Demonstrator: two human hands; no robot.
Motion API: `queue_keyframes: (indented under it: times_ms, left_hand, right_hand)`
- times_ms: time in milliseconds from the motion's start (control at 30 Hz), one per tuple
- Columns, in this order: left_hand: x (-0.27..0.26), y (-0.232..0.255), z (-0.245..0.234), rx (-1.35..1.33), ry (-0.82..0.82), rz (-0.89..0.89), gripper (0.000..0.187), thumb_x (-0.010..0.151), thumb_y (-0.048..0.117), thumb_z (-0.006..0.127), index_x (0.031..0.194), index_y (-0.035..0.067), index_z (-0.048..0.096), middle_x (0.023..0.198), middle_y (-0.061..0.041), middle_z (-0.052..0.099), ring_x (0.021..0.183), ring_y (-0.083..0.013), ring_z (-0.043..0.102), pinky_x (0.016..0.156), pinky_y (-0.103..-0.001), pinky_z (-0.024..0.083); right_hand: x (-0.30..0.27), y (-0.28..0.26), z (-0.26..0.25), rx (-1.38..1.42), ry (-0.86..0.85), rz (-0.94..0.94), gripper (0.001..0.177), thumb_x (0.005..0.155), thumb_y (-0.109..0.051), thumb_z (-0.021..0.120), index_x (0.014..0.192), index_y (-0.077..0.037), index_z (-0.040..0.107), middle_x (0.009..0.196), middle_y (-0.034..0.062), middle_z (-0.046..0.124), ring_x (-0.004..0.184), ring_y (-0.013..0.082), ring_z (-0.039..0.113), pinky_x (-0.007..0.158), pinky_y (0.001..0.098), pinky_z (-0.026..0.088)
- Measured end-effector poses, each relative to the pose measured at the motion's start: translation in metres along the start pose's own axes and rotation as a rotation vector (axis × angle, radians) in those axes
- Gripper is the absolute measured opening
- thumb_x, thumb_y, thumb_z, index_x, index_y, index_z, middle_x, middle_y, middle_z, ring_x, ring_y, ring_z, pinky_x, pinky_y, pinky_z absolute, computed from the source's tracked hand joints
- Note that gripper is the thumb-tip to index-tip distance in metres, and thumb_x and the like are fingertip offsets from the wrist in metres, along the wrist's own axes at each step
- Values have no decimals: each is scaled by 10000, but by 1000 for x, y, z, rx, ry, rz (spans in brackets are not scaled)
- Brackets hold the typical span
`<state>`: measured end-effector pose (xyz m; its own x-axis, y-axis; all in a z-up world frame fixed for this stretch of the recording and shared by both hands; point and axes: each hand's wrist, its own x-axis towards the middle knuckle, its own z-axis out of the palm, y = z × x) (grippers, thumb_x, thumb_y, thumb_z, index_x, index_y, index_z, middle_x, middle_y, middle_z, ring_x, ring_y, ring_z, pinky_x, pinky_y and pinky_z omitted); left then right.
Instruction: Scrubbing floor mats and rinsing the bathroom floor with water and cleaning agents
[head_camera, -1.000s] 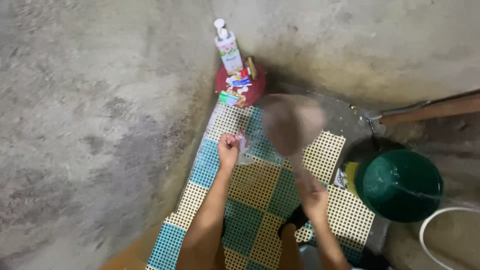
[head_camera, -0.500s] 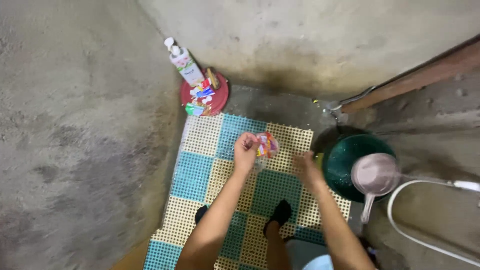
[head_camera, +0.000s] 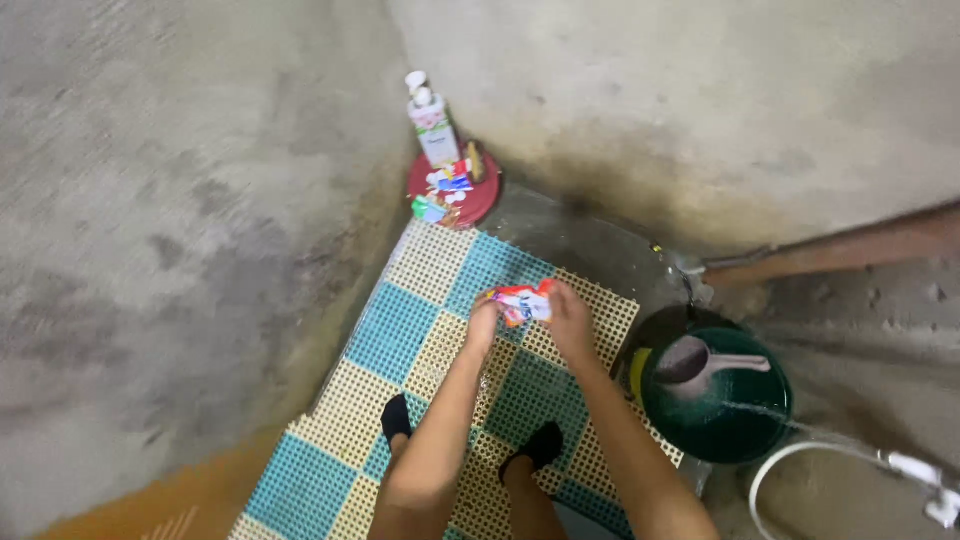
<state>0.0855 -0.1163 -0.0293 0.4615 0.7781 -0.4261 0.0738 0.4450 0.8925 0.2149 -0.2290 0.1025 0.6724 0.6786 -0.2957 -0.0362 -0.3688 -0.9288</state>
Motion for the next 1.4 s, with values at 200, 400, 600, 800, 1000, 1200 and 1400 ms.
queue_keyframes:
  times_ms: [200, 400, 600, 800, 1000, 1200, 1400]
  left_hand:
    - [-42, 5, -22, -509, 188, -538, 307, 894, 203, 468, 1136, 186, 657, 871, 12, 589, 870, -176, 537, 732, -410, 429]
    - [-29, -16, -49, -557, 257, -495, 269, 992, 345, 490, 1154, 217, 662, 1000, 54, 658, 875, -130, 560, 773, -382, 427]
    - [-59, 86, -50, -949, 215, -599, 720, 946, 745, 347, 1142, 106, 615, 1026, -76, 682, 899, -220, 629, 840, -443, 503]
    - [-34, 86, -79, -995, 27, -237, 467, 1006, 449, 560, 1225, 42, 627, 1014, -134, 712, 874, -274, 694, 767, -404, 579]
    - [-58, 122, -88, -810, 130, -72, 351, 919, 41, 634, 1267, 9, 608, 1124, -128, 724, 978, -272, 730, 872, -413, 601]
    - [-60, 97, -86, -556, 142, -75, 440, 880, -7, 669, 1310, 30, 585, 1197, -115, 717, 1066, -249, 713, 936, -402, 589]
    - [-12, 27, -86, -392, 244, -116, 330, 955, 132, 688, 1266, 45, 618, 1100, -79, 747, 945, -154, 710, 836, -323, 587]
  right_hand:
    - [-22, -60, 54, -864, 21, -863, 369, 935, -140, 595, 1295, -111, 670, 1273, 136, 709, 1161, 352, 701, 921, 409, 580]
    - [-6, -87, 72, -771, -110, -878, 417, 912, -96, 603, 1320, -84, 685, 1339, 133, 683, 1252, 336, 633, 1031, 442, 520]
    - [-21, -133, 80, -697, -165, -1164, 383, 891, -143, 625, 1260, -99, 714, 1305, 123, 704, 1254, 367, 631, 1066, 539, 466]
    - [-35, -100, 88, -649, -440, -1232, 322, 892, -135, 646, 1205, -87, 706, 1244, 107, 704, 1300, 319, 595, 1139, 576, 410]
    - [-40, -99, 95, -405, -251, -814, 468, 956, -199, 668, 1360, 28, 608, 1411, 294, 571, 1243, 429, 545, 1042, 524, 413]
    - [-7, -45, 112, -228, -394, -234, 565, 933, -243, 715, 1416, -4, 547, 947, 126, 774, 746, 142, 672, 675, 297, 548]
    - [61, 54, 127, -243, -392, -207, 286, 933, -192, 758, 1154, -11, 740, 861, 39, 774, 730, 73, 674, 665, 257, 541]
